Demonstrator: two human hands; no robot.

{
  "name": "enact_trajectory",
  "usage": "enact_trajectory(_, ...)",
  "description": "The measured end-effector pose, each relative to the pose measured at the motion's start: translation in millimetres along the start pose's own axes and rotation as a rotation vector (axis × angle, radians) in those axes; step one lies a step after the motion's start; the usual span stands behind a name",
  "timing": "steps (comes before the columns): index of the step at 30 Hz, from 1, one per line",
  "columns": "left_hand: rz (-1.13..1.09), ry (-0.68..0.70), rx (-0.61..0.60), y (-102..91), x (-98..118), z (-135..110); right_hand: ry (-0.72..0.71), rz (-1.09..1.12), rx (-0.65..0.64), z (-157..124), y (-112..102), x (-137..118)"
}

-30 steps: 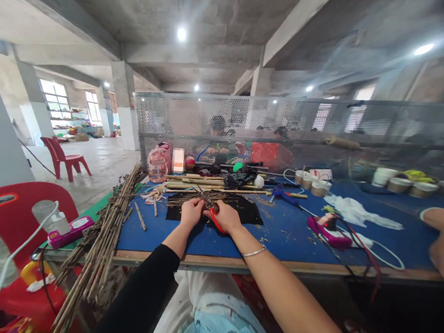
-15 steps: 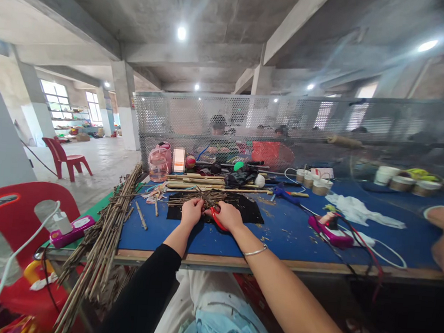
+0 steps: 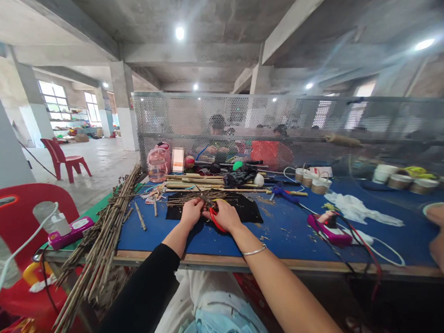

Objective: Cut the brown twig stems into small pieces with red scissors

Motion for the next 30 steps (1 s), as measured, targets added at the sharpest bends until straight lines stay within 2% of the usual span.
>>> enact_trajectory(6, 0.171, 0.088, 0.025, -7.0, -2.2, 4.5, 0.064, -0.002, -0.057, -1.6, -0.6, 0.3)
enact_trajectory(11, 0.159, 0.07, 0.029, -7.8, -5.0, 5.9, 0.099, -0.019, -0.071, -0.9, -0.7, 1.6)
enact_trajectory(17, 0.233, 0.063, 0.105, -10.2, 0.2, 1.3, 0.119, -0.03, -0.049, -2.2, -1.9, 1.8)
enact_trajectory(25, 0.22, 0.105, -0.017, -4.7, -5.3, 5.6, 0.069, 0.007, -0.02, -2.6, -1.8, -1.9)
enact_trajectory(30, 0.227, 0.089, 0.026, -6.2, -2.3, 3.3, 0.103, -0.029, -0.051, -1.3, -0.5, 0.9)
Point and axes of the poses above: each hand's wrist, its own z-axis towards the middle knuckle, its own y-axis out of the palm, x = y × z, the point moved 5 cm from there along z, towards the middle knuckle, and after that the axes turned 8 degrees about -x, right-handed, at the moved point
